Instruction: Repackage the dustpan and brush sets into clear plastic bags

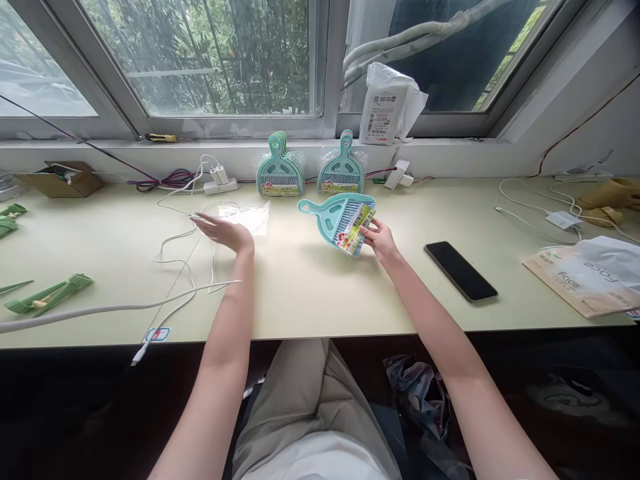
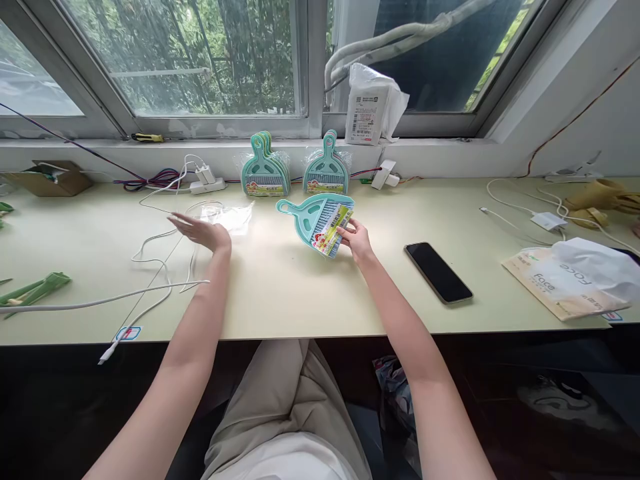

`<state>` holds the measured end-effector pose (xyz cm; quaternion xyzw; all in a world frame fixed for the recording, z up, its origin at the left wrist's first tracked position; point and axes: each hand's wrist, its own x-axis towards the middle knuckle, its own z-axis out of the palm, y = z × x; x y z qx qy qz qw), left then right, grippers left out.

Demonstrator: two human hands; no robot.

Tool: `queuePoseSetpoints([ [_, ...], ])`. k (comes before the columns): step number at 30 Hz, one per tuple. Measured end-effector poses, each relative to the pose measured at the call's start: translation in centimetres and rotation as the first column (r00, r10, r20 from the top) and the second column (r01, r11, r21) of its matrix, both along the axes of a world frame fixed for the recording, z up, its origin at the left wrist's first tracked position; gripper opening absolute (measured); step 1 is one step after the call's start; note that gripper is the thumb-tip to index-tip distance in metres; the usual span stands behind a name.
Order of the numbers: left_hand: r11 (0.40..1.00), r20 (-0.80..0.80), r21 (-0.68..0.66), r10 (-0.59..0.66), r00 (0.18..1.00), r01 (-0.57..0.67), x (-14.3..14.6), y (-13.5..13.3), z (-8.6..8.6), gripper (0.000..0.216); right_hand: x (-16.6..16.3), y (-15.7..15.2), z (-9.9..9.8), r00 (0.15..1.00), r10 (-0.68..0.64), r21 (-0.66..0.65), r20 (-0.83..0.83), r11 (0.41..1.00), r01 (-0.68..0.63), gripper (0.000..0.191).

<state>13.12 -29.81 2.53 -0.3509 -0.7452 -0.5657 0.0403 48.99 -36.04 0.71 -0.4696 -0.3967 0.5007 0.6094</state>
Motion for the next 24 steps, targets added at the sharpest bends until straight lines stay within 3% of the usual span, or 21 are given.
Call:
queuePoseSetpoints([
  [2, 0.982, -0.057, 0.085, -0.161, 0.985, 0.166, 2.6, -0.5, 0.4, 0.070, -0.3, -0.2, 0.1, 1.000, 0.016, 0.007, 0.002, 1.000, -0.016, 0.048],
  [4, 0.875, -0.017, 0.088, -0.476, 0.879, 0.476, 5.5, -1.0, 0.4, 0.055, -0.7, -0.4, 0.1, 1.000, 0.031, 0.015, -0.004, 0.999, -0.030, 0.048],
  [6, 0.686, 0.220, 0.077, -0.720, 0.659, 0.724, 8.4, -1.7, -0.1, 0.041, -1.1, -0.7, 0.2, 0.999, 0.038, 0.021, -0.011, 0.999, -0.038, 0.048],
  [7, 0.536, 0.362, 0.076, -0.801, 0.478, 0.841, 9.8, -2.1, -0.4, 0.039, -1.4, -0.8, 0.2, 0.999, 0.044, 0.022, -0.012, 0.999, -0.043, 0.047],
  [9, 0.226, 0.536, 0.110, -0.833, 0.134, 0.968, 11.8, -3.0, -1.0, 0.042, -1.7, -1.0, 0.3, 0.998, 0.057, 0.017, -0.002, 0.998, -0.057, 0.045],
  [10, 0.170, 0.566, 0.136, -0.822, 0.064, 0.976, 12.5, -3.4, -1.3, 0.041, -1.8, -1.0, 0.4, 0.998, 0.067, 0.013, 0.008, 0.998, -0.067, 0.043],
  [11, 0.154, 0.589, 0.142, -0.807, 0.041, 0.978, 12.9, -3.7, -1.5, 0.040, -1.9, -1.0, 0.4, 0.996, 0.082, 0.005, 0.019, 0.997, -0.082, 0.041],
  [13, 0.201, 0.608, 0.124, -0.789, 0.086, 0.972, 13.0, -4.0, -1.6, 0.036, -2.0, -1.0, 0.5, 0.991, 0.123, -0.037, 0.046, 0.992, -0.122, 0.032],
  [16, 0.342, 0.592, 0.078, -0.772, 0.233, 0.936, 12.1, -3.3, -1.7, 0.028, -1.7, -0.8, 0.4, 0.972, 0.207, -0.162, 0.109, 0.969, -0.188, 0.019],
  [19, 0.510, 0.492, 0.063, -0.764, 0.418, 0.858, 10.8, -2.1, -1.9, 0.027, -0.8, -0.4, 0.3, 0.961, 0.219, -0.261, 0.169, 0.950, -0.170, 0.022],
  [21, 0.563, 0.440, 0.048, -0.754, 0.488, 0.825, 10.2, -1.4, -2.1, 0.029, 0.2, 0.0, 0.2, 0.978, 0.134, -0.262, 0.159, 0.961, -0.089, 0.023],
  [24, 0.568, 0.435, 0.021, -0.746, 0.504, 0.823, 9.8, -1.1, -2.4, 0.032, 2.1, 0.7, 0.1, 0.991, -0.132, -0.215, 0.023, 0.967, 0.134, 0.022],
])
